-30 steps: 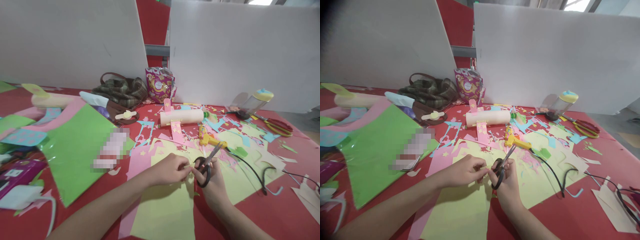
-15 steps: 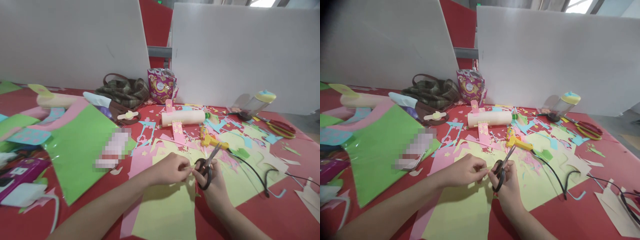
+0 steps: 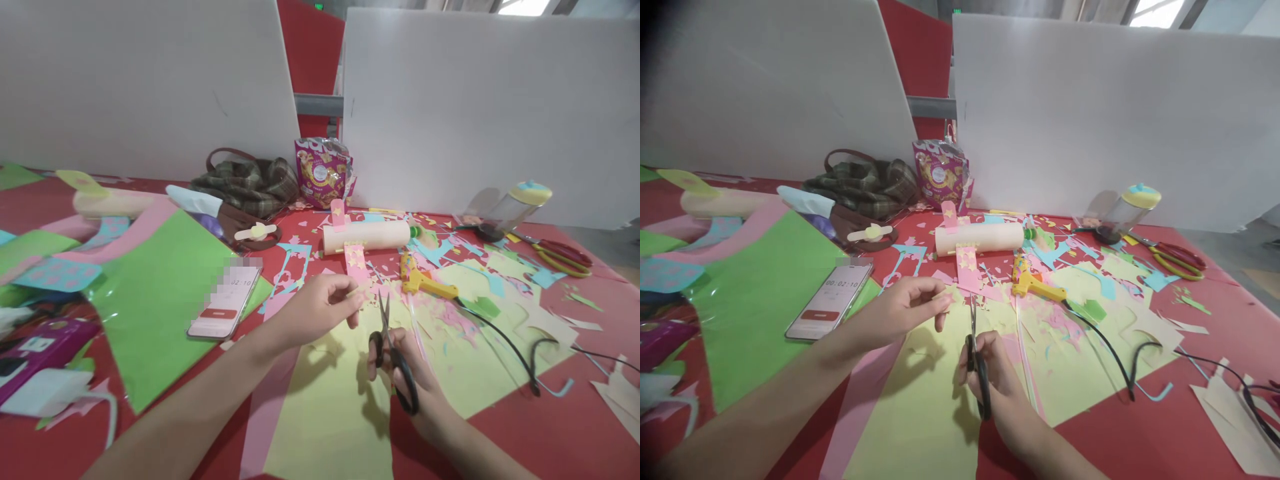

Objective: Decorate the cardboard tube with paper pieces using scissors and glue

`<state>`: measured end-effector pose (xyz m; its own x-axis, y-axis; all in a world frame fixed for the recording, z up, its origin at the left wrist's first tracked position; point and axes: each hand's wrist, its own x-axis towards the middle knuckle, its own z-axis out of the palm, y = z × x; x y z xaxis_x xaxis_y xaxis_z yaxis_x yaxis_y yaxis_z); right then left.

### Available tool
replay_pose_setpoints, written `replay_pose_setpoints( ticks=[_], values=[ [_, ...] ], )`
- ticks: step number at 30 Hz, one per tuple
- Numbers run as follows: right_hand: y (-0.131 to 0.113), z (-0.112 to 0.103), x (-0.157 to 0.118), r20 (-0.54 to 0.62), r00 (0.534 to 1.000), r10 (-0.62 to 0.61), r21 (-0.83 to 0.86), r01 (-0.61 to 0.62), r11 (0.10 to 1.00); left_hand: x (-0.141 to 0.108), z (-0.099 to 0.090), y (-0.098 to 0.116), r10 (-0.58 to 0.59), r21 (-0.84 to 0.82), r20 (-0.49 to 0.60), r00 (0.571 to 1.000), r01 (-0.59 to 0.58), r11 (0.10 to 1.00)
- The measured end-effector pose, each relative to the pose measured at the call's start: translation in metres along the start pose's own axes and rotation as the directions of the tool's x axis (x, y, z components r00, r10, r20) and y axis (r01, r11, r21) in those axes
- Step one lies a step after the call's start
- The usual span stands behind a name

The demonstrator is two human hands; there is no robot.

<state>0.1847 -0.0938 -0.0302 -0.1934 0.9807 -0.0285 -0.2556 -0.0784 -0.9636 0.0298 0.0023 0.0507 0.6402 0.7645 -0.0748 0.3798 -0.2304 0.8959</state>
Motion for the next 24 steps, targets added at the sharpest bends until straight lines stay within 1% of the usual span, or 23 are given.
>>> replay_pose_setpoints(
  ticks=[4,8,11,15,19,24],
  values=[
    [-0.001,-0.001,-0.001,0.065,0.998,0.011,-0.006,-0.011,1.0,-0.001,-0.002,0.004,-0.018,0.008,0.023,1.0,0.018,1.0],
    [-0.007,-0.001,-0.002,0.107,0.994,0.017,-0.013,-0.016,1.0,-0.002,0.0,0.002,-0.024,0.03,0.065,0.998,0.022,0.999],
    [-0.012,0.0,-0.003,0.115,0.993,0.021,-0.008,-0.02,1.0,-0.002,0.002,0.001,-0.001,0.083,0.075,0.997,-0.006,0.997],
    [-0.014,0.001,-0.002,0.122,0.992,0.042,-0.053,-0.036,0.998,-0.003,0.004,0.002,0.01,0.156,0.067,0.998,-0.02,0.988],
    [-0.009,0.0,-0.001,0.145,0.989,0.02,-0.022,-0.017,1.0,-0.003,0.003,0.003,0.014,0.201,0.106,0.994,-0.035,0.979],
    [-0.007,0.0,-0.002,0.167,0.985,0.037,0.008,-0.039,0.999,-0.004,0.001,0.005,0.008,0.229,0.134,0.991,-0.039,0.973]
  ],
)
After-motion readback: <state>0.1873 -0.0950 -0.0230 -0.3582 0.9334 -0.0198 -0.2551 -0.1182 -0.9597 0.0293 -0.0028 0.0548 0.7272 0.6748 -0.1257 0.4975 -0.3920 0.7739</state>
